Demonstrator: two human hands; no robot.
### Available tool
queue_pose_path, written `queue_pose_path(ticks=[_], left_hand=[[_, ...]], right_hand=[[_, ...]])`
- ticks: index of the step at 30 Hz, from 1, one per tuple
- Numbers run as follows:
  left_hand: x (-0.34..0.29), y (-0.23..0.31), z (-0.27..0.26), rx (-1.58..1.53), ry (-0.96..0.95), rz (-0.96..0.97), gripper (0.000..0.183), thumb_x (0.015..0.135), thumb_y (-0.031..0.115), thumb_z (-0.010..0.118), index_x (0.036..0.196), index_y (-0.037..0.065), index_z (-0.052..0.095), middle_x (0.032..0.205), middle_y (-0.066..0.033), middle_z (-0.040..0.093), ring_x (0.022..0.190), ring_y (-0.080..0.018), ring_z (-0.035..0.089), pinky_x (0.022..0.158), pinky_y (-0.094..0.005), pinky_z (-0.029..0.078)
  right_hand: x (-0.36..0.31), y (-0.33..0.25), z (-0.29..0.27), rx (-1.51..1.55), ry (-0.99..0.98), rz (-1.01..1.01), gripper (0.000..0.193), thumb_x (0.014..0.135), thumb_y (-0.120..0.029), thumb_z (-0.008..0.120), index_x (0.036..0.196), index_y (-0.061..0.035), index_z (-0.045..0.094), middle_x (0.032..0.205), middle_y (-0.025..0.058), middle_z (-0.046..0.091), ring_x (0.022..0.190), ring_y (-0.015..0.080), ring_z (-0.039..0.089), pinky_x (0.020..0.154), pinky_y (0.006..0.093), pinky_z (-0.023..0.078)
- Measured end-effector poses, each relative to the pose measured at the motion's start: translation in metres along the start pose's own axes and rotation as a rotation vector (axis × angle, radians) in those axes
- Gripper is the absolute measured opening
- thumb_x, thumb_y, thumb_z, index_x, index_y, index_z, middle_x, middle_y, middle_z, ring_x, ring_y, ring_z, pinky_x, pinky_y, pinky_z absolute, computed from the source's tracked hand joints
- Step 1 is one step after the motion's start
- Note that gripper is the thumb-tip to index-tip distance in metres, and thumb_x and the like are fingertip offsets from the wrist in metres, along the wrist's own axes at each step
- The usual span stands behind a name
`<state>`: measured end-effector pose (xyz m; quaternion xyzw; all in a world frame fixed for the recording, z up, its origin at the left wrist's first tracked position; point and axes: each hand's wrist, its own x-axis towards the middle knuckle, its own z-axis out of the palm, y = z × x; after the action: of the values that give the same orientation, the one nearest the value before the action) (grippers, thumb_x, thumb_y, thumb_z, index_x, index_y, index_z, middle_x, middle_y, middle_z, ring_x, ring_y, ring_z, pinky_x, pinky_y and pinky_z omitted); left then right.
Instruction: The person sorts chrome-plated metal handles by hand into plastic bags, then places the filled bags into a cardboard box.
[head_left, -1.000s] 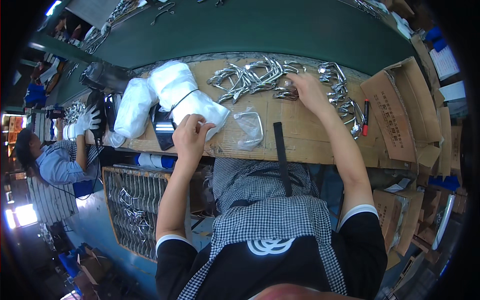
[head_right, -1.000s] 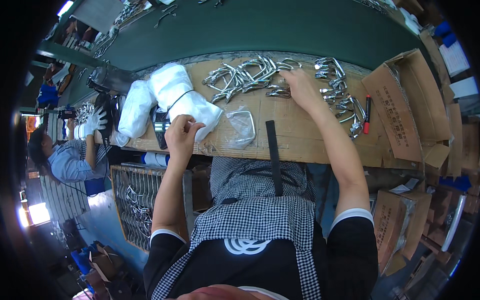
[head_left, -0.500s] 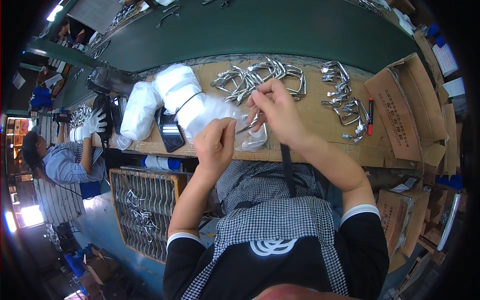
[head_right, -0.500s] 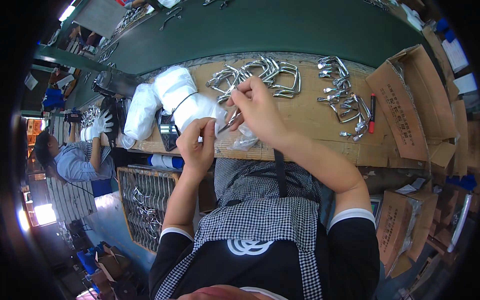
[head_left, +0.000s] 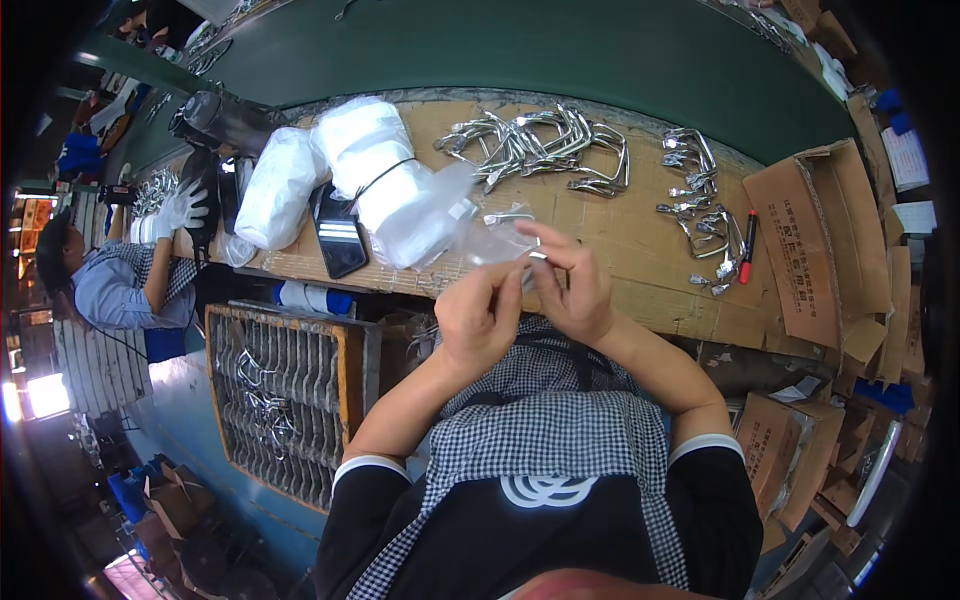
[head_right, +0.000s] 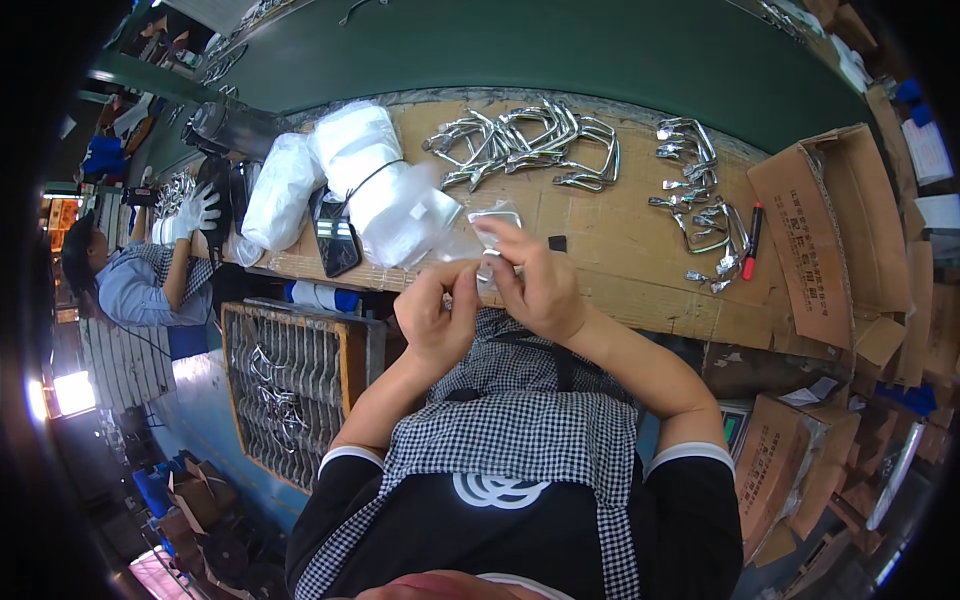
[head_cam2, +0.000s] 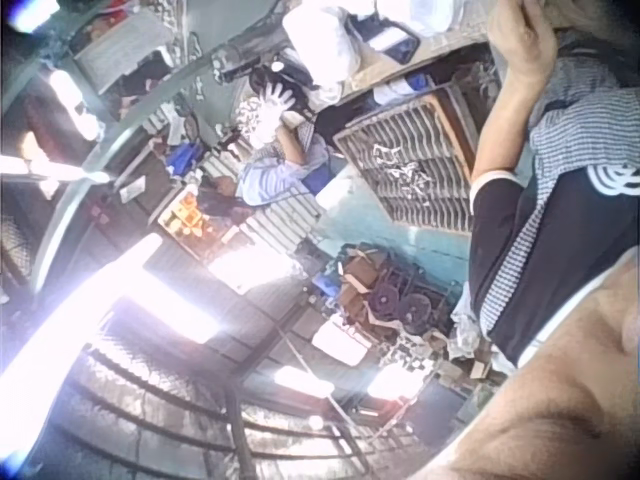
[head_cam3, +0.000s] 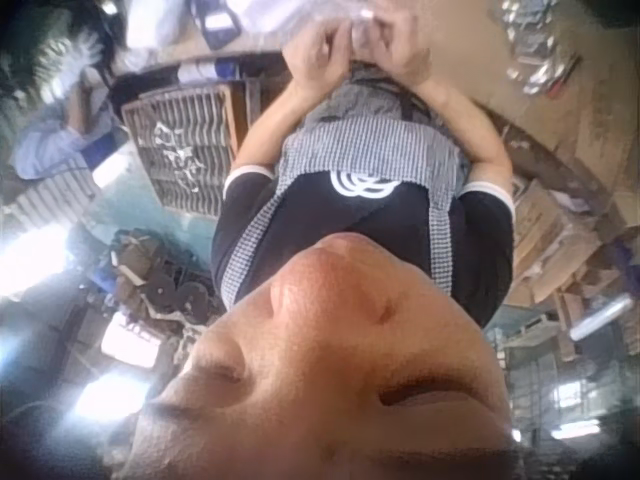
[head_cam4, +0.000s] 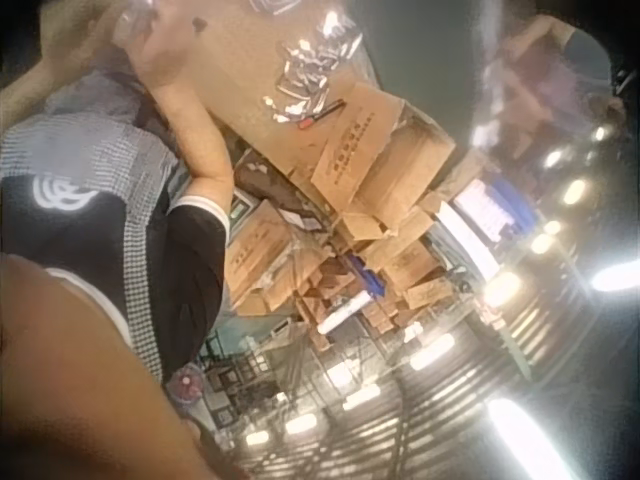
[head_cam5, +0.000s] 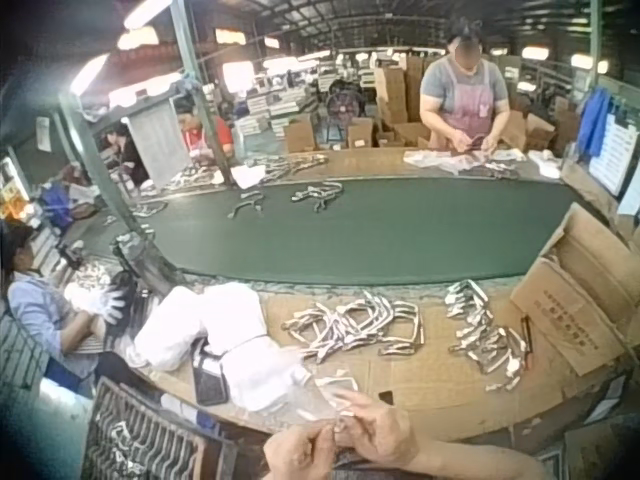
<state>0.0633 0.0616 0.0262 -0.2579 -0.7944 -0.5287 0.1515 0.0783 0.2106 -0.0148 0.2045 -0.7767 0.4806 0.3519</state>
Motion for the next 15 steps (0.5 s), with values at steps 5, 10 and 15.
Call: queue_pose_path(ticks=[5, 10, 15], left_hand=[[0.004, -0.006, 0.009, -0.151, 0.073, -0.164, 0.005, 0.086, -0.002, 0.069, 0.088, -0.001, 0.065, 0.070, -0.0101, 0.063, 0.056, -0.0172, 0.061, 0.052, -0.0281, 0.046], [0.005, 0.006, -0.007, 0.066, -0.043, 0.255, 0.011, 0.080, -0.003, 0.070, 0.089, 0.001, 0.065, 0.071, -0.0099, 0.062, 0.056, -0.0243, 0.060, 0.051, -0.0333, 0.047], [0.015, 0.005, -0.018, 0.145, -0.129, 0.330, 0.009, 0.080, -0.003, 0.070, 0.086, 0.003, 0.065, 0.068, -0.0103, 0.061, 0.053, -0.0255, 0.057, 0.049, -0.0356, 0.044]], right_hand=[[0.002, -0.002, -0.005, -0.180, -0.047, -0.182, 0.023, 0.084, -0.002, 0.065, 0.101, 0.0044, 0.050, 0.122, 0.0285, 0.063, 0.085, 0.0352, 0.071, 0.069, 0.0360, 0.060], [0.006, -0.008, -0.013, -0.138, -0.165, -0.234, 0.020, 0.084, -0.004, 0.066, 0.099, 0.0045, 0.057, 0.122, 0.0269, 0.063, 0.087, 0.0356, 0.071, 0.069, 0.0382, 0.059], [0.006, -0.002, -0.024, -0.294, -0.197, -0.303, 0.018, 0.081, -0.012, 0.066, 0.095, -0.0002, 0.065, 0.110, 0.0169, 0.066, 0.087, 0.0277, 0.069, 0.071, 0.0344, 0.057]])
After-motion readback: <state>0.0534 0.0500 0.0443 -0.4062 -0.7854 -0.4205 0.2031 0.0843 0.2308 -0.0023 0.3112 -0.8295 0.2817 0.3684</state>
